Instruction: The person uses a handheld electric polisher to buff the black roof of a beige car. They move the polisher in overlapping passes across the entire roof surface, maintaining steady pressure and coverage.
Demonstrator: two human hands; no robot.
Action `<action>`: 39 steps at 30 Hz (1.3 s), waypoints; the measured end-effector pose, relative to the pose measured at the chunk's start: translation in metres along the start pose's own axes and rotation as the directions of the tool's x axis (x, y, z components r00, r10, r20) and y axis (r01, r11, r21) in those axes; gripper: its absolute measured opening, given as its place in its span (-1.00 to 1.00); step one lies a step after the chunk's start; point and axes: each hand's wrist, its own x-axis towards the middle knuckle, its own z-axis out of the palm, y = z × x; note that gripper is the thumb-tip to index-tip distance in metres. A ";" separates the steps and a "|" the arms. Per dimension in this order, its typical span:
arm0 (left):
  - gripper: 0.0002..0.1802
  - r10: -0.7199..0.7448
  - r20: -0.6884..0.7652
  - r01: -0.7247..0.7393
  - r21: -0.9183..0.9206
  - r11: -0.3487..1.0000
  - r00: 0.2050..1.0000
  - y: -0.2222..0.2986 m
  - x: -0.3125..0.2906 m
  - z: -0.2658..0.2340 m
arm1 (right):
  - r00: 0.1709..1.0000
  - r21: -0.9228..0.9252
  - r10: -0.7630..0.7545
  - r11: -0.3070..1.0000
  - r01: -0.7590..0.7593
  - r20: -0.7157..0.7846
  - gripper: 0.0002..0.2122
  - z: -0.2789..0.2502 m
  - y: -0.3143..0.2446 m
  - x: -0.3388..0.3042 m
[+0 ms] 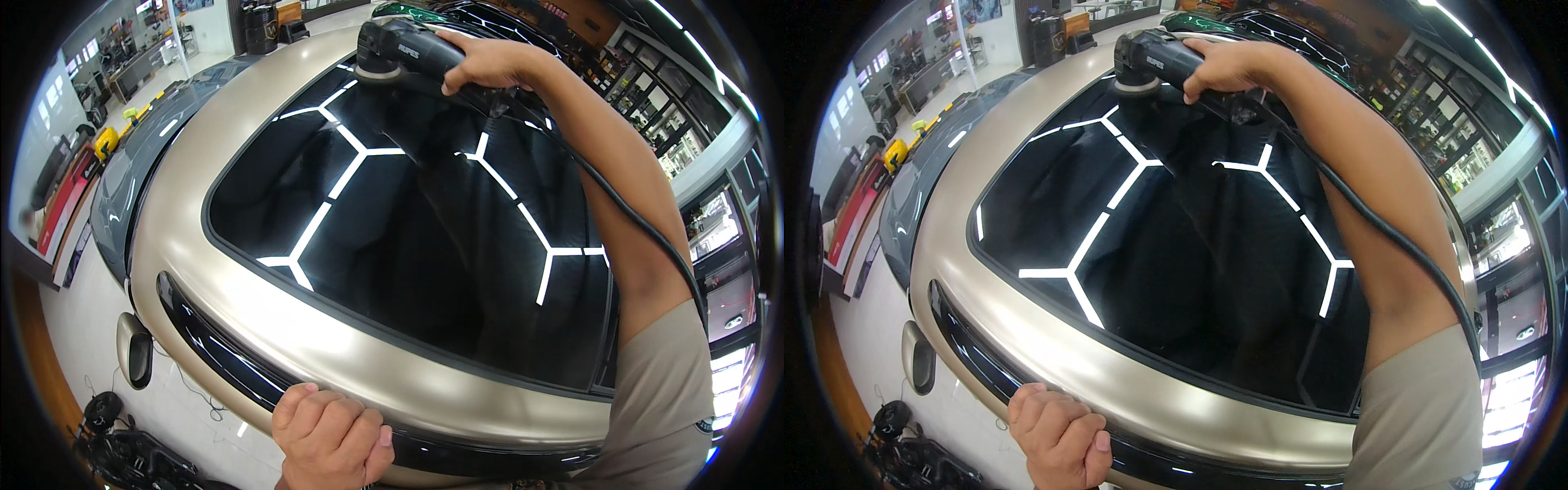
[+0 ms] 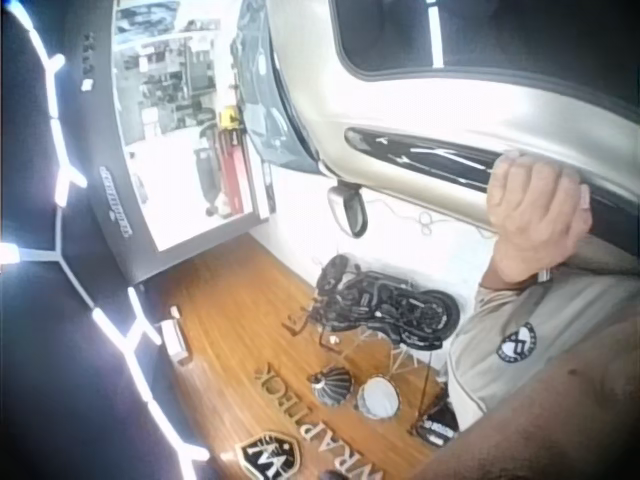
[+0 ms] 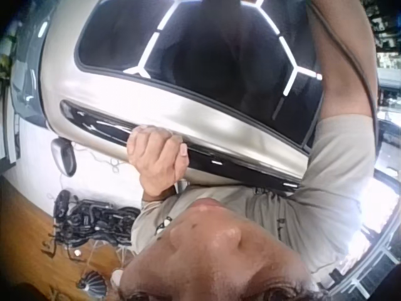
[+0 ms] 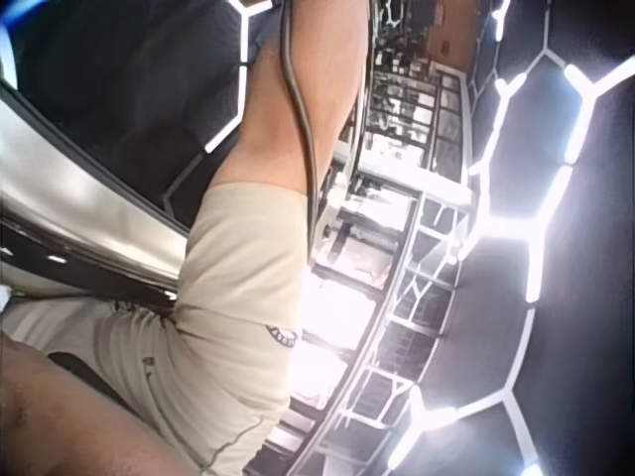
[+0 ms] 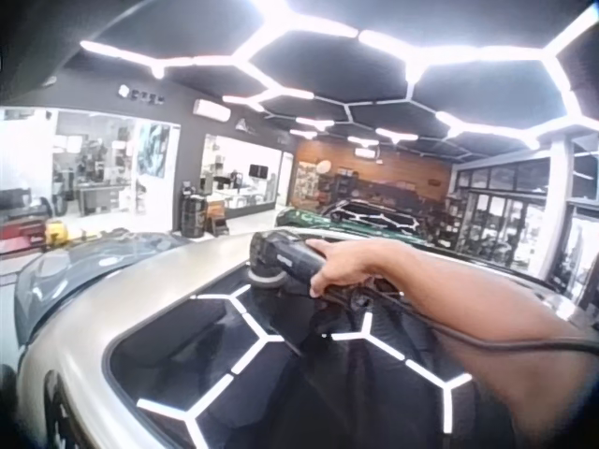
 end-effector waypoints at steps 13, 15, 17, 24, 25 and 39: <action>-0.82 -0.001 -0.012 0.001 -0.019 1.000 1.000 -0.001 -0.003 0.003 | 0.998 -0.050 -0.019 0.999 0.017 -0.054 0.01 0.009 -0.022 0.026; -0.82 -0.010 -0.024 0.010 -0.006 1.000 1.000 0.001 -0.004 0.001 | 0.999 -0.016 -0.032 0.999 0.031 -0.035 0.01 0.009 -0.021 0.030; -0.82 -0.005 -0.024 0.005 -0.001 1.000 1.000 0.001 -0.003 0.001 | 0.997 -0.043 -0.034 0.999 0.031 -0.062 0.01 0.011 -0.016 0.029; -0.83 0.002 -0.021 -0.003 -0.013 1.000 1.000 0.001 -0.001 0.000 | 1.000 -0.023 -0.004 1.000 0.004 -0.024 0.00 0.009 -0.018 0.019; -0.83 0.000 -0.020 -0.001 -0.010 1.000 1.000 0.001 -0.001 0.000 | 0.999 -0.017 -0.026 1.000 0.025 -0.027 0.00 0.010 -0.016 0.021; -0.83 -0.008 -0.029 0.007 -0.003 1.000 1.000 0.001 -0.003 0.001 | 0.996 -0.117 -0.069 0.991 0.062 -0.057 0.01 0.008 -0.009 0.013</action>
